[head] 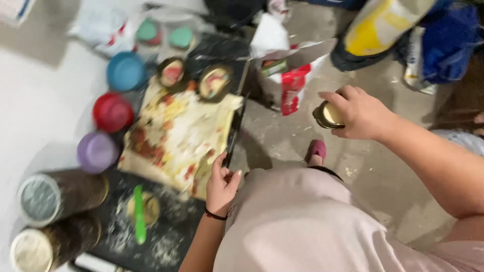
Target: The person scoops a white powder from a container into a small bowl using a green spoon. They then pour a liquid from a purple bowl into the mixture and stir it with the spoon. Finally, the person pours the mixed batter into a heart-shaped mold and shakes it to level the contents.
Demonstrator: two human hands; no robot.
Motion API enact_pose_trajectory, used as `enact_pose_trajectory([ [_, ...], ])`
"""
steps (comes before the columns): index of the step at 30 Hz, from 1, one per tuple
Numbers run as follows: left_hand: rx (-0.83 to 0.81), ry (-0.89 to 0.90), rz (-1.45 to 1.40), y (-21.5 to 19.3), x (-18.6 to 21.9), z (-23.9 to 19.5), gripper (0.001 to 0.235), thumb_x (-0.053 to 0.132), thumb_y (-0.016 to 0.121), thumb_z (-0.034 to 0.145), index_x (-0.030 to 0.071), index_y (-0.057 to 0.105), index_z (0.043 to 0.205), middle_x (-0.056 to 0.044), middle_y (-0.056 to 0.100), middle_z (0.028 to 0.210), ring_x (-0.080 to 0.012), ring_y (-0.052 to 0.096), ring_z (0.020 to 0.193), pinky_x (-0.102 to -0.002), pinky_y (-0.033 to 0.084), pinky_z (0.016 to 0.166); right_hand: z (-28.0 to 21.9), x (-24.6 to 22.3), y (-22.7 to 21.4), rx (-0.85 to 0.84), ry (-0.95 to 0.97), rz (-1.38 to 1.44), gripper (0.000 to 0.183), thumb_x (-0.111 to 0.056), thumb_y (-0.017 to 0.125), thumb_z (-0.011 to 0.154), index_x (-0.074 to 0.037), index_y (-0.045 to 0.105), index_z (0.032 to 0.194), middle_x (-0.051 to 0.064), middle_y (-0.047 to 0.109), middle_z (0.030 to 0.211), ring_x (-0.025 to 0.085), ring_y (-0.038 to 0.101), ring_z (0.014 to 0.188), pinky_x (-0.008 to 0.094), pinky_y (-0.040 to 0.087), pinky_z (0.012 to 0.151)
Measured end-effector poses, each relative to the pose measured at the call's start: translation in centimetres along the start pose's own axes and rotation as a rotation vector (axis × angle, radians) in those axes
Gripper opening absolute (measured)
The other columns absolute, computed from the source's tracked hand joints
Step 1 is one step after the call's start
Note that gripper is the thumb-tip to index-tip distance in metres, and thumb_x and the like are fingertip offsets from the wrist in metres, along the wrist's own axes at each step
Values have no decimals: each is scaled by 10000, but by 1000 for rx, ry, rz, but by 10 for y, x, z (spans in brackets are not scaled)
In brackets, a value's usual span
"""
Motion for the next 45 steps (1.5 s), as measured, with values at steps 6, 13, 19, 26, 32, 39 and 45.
enact_pose_trajectory([
  [6, -100, 9, 118, 111, 65, 62, 695, 259, 690, 953, 42, 389, 1541, -102, 759, 797, -274, 739, 631, -385, 577, 627, -38, 173, -1, 50, 122, -36, 1093, -444, 939, 595, -314, 416, 1547, 109, 566, 1338, 424, 611, 1289, 527, 591, 995],
  [13, -120, 62, -147, 261, 191, 123, 649, 189, 665, 983, 40, 380, 1547, -144, 767, 962, -273, 768, 696, -366, 606, 671, -46, 319, -40, 68, 111, -96, 1050, -448, 931, 610, -309, 434, 1524, 91, 578, 1318, 395, 619, 1298, 480, 600, 994],
  [19, -134, 81, -150, 315, 260, 165, 631, 148, 663, 969, 33, 412, 1537, -137, 769, 1015, -262, 777, 746, -358, 606, 711, -12, 398, -75, 43, 65, -86, 1046, -458, 938, 604, -291, 450, 1515, 106, 573, 1329, 415, 622, 1287, 478, 595, 989],
  [26, -87, 20, -137, 335, 291, 237, 626, 185, 694, 937, 82, 464, 1510, -126, 777, 1013, -232, 769, 725, -338, 597, 687, 86, 444, -124, 86, 7, -107, 1043, -441, 929, 618, -258, 458, 1531, 126, 593, 1295, 429, 639, 1253, 489, 604, 966],
  [32, -105, 8, -189, 342, 322, 353, 628, 238, 685, 944, 69, 470, 1509, -124, 778, 1014, -218, 761, 733, -332, 593, 690, 207, 469, -190, 114, -30, -104, 1077, -450, 924, 621, -261, 418, 1554, 144, 574, 1328, 452, 617, 1268, 506, 592, 985],
  [39, -60, -34, -247, 291, 372, 476, 663, 270, 699, 941, 121, 453, 1538, -124, 762, 1040, -217, 768, 762, -343, 598, 713, 378, 479, -298, 206, -91, -133, 1117, -434, 948, 554, -220, 481, 1547, 216, 636, 1213, 492, 703, 1098, 530, 602, 943],
  [45, 133, -184, -267, 252, 361, 529, 632, 279, 648, 916, 139, 475, 1508, -6, 751, 958, -150, 737, 776, -324, 568, 841, 533, 488, -393, 165, -89, -59, 1184, -390, 920, 588, -146, 377, 1611, 336, 542, 1225, 533, 621, 1048, 579, 525, 904],
])
Point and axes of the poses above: each hand's wrist, its own z-axis towards the middle knuckle, its own y-axis out of the palm, x = y × z, the point moved 8 cm from there along z, towards the middle knuckle
